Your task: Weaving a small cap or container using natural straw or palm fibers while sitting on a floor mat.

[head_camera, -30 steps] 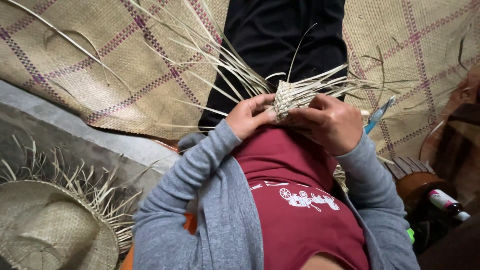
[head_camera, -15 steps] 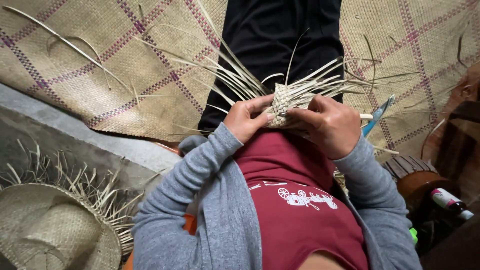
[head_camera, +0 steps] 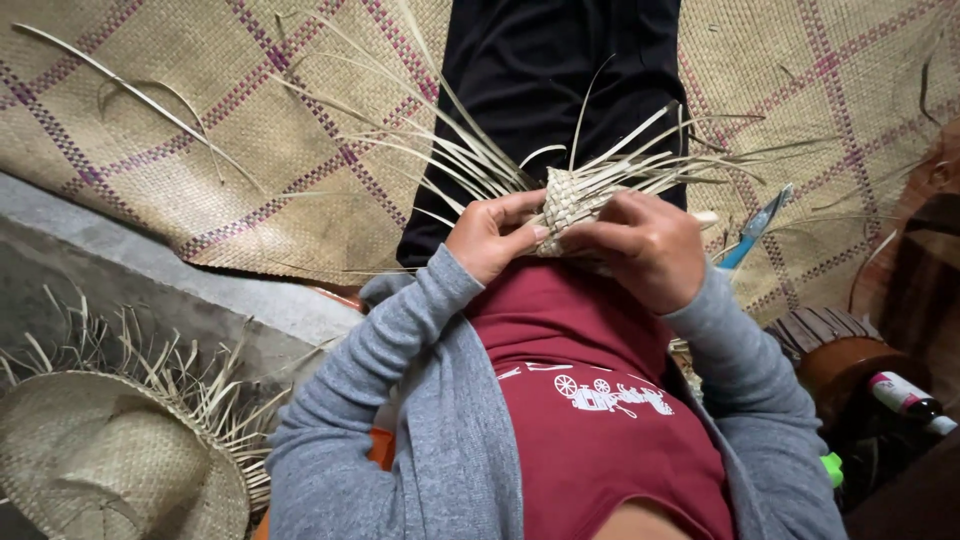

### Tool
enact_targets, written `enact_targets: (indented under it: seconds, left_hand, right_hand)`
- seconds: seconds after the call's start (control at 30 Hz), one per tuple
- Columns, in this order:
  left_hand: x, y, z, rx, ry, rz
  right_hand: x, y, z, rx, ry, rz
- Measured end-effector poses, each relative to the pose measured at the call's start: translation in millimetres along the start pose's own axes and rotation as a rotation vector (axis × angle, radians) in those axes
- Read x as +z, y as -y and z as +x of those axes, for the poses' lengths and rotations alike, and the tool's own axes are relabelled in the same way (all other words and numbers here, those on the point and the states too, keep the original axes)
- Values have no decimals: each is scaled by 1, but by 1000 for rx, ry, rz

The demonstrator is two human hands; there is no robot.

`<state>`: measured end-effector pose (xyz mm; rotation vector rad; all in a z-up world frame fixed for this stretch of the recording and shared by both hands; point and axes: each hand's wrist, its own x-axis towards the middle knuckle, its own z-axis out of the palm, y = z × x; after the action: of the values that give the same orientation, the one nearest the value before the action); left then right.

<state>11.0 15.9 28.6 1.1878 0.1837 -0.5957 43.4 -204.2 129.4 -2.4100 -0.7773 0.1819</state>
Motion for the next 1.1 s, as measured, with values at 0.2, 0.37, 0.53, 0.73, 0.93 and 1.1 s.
enact_targets:
  seconds: [0.2, 0.37, 0.53, 0.73, 0.93, 1.1]
  left_hand:
    - [-5, -3, -4, 7, -12, 36]
    - [-3, 0, -4, 46, -18, 118]
    - [1, -3, -3, 90, -31, 190]
    - [5, -12, -2, 130, -49, 224]
    - [9, -27, 1, 185, -54, 342]
    - [10, -38, 0, 124, 87, 71]
  right_hand:
    - [-17, -4, -7, 81, 17, -70]
    - [-12, -7, -11, 103, 16, -78]
    - [-21, 0, -5, 86, 19, -144]
    - [-19, -5, -6, 54, 35, -156]
    - [-26, -4, 0, 43, 30, -237]
    - [-14, -36, 1, 35, 47, 176]
